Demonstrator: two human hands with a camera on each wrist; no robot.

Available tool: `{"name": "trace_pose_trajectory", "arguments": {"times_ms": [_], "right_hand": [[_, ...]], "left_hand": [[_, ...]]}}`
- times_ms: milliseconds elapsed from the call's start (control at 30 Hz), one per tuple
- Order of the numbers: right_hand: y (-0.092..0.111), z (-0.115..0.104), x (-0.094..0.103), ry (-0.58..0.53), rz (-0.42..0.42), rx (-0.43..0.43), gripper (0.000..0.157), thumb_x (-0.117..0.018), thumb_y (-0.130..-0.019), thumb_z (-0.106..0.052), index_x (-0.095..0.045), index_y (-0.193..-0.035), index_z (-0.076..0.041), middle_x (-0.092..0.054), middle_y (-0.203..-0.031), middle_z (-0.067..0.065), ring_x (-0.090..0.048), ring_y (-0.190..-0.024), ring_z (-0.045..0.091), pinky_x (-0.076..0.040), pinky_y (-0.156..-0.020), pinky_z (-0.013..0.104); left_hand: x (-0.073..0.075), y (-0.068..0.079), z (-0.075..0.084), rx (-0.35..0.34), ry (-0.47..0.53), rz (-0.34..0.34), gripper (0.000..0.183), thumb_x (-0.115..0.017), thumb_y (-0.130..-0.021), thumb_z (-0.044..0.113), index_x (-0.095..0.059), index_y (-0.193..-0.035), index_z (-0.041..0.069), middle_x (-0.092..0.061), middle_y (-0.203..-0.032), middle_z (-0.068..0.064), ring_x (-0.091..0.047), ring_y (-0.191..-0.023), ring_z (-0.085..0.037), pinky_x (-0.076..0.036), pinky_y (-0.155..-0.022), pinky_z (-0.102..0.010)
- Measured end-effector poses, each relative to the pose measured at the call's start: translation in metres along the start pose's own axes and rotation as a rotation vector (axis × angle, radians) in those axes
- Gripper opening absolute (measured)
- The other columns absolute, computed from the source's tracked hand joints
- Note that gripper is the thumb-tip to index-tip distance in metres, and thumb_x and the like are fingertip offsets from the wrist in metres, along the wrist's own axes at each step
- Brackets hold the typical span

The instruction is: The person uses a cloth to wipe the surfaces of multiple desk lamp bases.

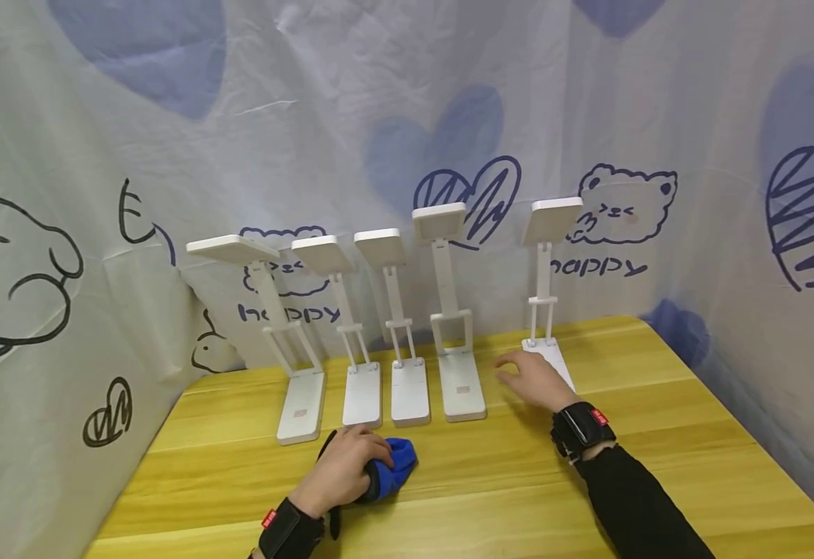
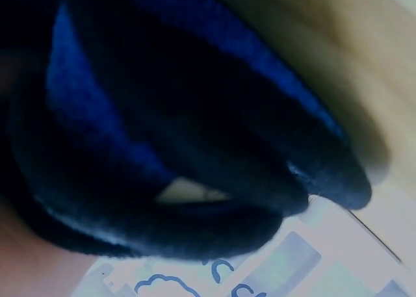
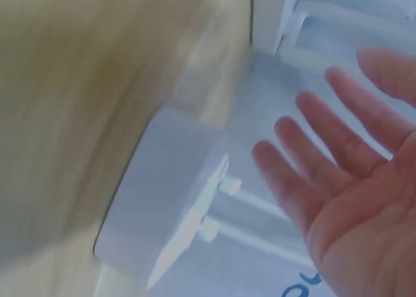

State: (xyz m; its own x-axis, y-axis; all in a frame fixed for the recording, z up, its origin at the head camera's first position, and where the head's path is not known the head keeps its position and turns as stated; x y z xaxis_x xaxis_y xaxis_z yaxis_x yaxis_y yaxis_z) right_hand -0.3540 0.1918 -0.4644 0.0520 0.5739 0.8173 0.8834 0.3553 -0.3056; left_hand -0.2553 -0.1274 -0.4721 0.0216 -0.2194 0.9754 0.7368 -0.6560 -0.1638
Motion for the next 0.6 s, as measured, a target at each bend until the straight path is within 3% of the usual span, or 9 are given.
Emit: {"name": "trace_pose_trajectory", "arguments": {"times_ms": [433, 600], "right_hand": [[0.001, 0.035, 0.024, 0.054, 0.101, -0.146, 0.035, -0.065, -0.085, -0.014, -0.062, -0.113, 0.008, -0.058, -0.115, 0.035, -0.051, -0.105, 0.048, -0.042, -0.089, 0.063], [0.001, 0.047, 0.025, 0.130, 0.084, -0.177, 0.044, -0.071, -0.081, -0.019, -0.061, -0.114, 0.009, -0.056, -0.116, 0.036, -0.049, -0.105, 0.048, -0.041, -0.090, 0.062]], "left_hand": [[0.000, -0.001, -0.001, 0.005, -0.006, 0.004, 0.044, -0.057, -0.075, -0.009, -0.075, -0.090, 0.029, -0.071, -0.100, 0.008, -0.053, -0.107, -0.022, -0.046, -0.087, -0.054], [-0.001, 0.000, -0.001, 0.002, -0.004, 0.005, 0.045, -0.057, -0.075, -0.009, -0.075, -0.090, 0.029, -0.070, -0.100, 0.009, -0.054, -0.106, -0.022, -0.046, -0.086, -0.052]]}}
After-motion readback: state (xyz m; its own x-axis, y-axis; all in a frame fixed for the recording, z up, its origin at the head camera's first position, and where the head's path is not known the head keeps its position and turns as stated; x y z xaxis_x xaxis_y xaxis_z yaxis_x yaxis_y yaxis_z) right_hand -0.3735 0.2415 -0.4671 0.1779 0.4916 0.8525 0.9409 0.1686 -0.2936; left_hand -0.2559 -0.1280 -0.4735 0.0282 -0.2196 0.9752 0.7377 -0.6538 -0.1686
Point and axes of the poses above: each hand's wrist, its own y-axis away from the middle knuckle, its own x-axis out of the back of the hand, z = x × y, the point moved 3 cm from there along -y, towards the middle knuckle
